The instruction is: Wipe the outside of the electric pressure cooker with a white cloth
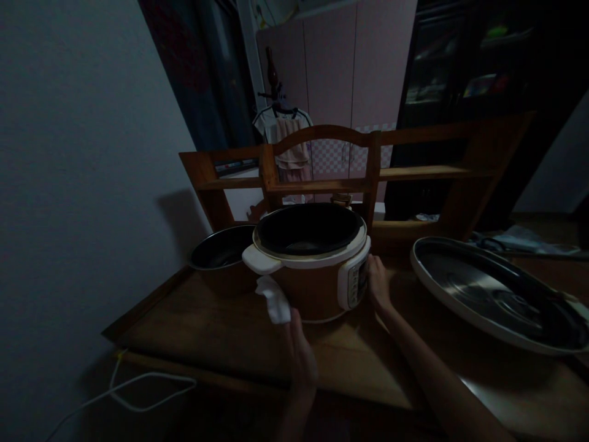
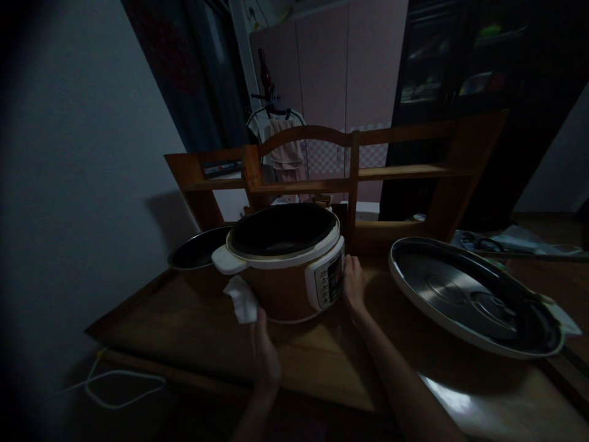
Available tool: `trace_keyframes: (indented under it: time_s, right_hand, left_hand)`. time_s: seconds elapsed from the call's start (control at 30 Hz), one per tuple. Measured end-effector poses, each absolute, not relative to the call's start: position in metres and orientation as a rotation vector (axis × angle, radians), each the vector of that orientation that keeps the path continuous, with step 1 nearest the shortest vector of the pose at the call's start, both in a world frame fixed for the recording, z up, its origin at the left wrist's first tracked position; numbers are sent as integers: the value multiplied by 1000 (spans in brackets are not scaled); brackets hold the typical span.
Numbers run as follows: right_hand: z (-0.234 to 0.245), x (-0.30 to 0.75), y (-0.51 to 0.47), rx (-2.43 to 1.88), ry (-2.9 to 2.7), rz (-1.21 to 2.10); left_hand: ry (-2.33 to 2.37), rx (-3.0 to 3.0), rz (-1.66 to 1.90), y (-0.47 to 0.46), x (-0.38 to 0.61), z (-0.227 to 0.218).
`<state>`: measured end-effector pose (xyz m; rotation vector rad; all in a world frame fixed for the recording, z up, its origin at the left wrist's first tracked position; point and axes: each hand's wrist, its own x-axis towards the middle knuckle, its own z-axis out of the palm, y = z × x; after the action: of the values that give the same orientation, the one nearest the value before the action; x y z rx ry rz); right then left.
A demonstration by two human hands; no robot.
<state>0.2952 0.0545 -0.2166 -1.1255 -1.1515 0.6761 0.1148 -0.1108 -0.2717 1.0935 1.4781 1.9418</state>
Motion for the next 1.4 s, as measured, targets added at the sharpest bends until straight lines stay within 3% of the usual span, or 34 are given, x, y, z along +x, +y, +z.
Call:
trace_keyframes:
  time_s: [0.03, 0.13, 0.27, 0.43, 0.6, 0.77, 1.13, 1.4]
  right_hand:
    - [-217, 296, 55, -1133, -1155, 676]
    - [-217, 297, 55, -1149, -1170, 673]
    - [-214, 297, 52, -1153, -1195, 670]
    - [-213, 297, 52, -1157, -1191, 679]
    - [-218, 297, 57, -1161, -1176, 693]
    - [-221, 298, 58, -1144, -1190, 703]
    - [-216, 297, 55, -1175, -1193, 700]
    - [-213, 296, 51, -1156, -1188, 704]
  left_hand:
    - [1748, 1372, 1855, -120, 125, -285]
    - [1852, 1602, 1803, -140, 152, -310]
    - [2234, 2229, 1692, -131, 147, -288]
    - [2229, 2271, 1714, -108, 114, -239]
    - [2171, 2384, 1786, -116, 142, -233]
    - [2122, 2179, 1592, -123, 166, -223]
    - [2037, 2243, 1737, -108, 154, -177]
    - [2085, 2338, 1508, -123, 150, -212]
